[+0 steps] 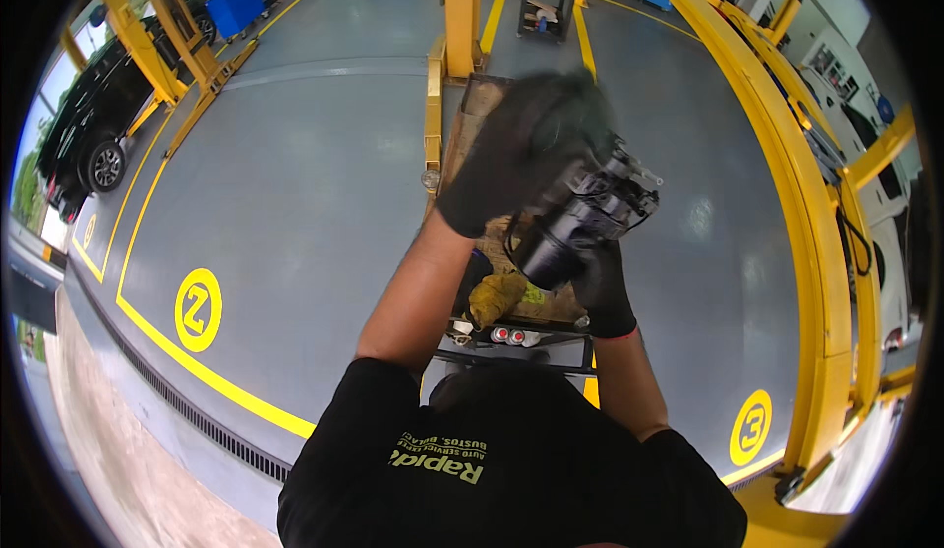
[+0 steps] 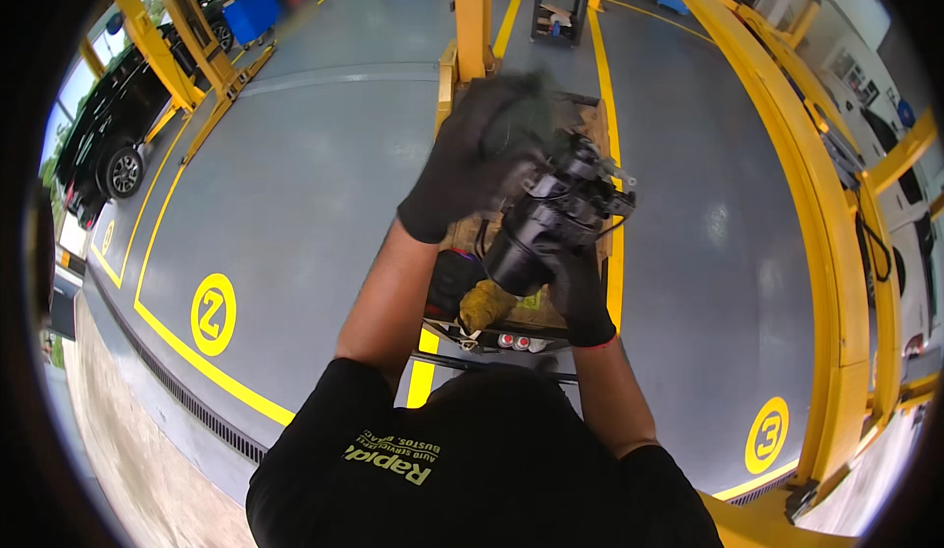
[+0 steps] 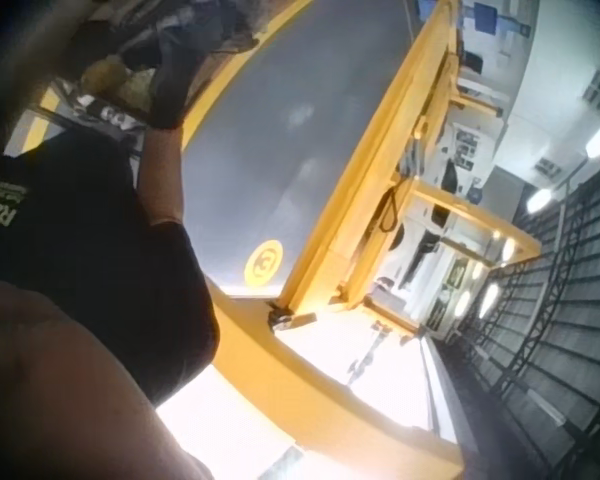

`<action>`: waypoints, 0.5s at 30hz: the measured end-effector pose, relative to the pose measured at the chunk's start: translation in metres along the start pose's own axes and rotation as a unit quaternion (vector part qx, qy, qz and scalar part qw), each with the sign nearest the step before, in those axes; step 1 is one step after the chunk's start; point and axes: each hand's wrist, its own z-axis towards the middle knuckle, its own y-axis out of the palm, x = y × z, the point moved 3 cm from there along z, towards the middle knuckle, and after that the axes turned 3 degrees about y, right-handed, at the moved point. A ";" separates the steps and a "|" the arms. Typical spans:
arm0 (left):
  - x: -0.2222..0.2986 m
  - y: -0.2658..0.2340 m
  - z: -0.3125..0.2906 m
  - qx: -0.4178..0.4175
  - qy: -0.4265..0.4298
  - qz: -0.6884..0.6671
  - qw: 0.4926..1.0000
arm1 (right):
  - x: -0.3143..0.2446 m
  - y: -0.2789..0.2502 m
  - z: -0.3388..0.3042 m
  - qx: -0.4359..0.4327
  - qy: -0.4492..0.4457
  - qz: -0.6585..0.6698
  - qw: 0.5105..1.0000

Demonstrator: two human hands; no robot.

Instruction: The person removes a black plastic engine component from the engine bay of a car, then carries it to a workbench and wipes it with a cloth. A coworker is visible nearby.

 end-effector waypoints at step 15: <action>0.005 0.016 0.001 -0.011 -0.138 -0.126 0.982 | -0.028 0.013 0.005 0.006 -0.024 -0.013 1.000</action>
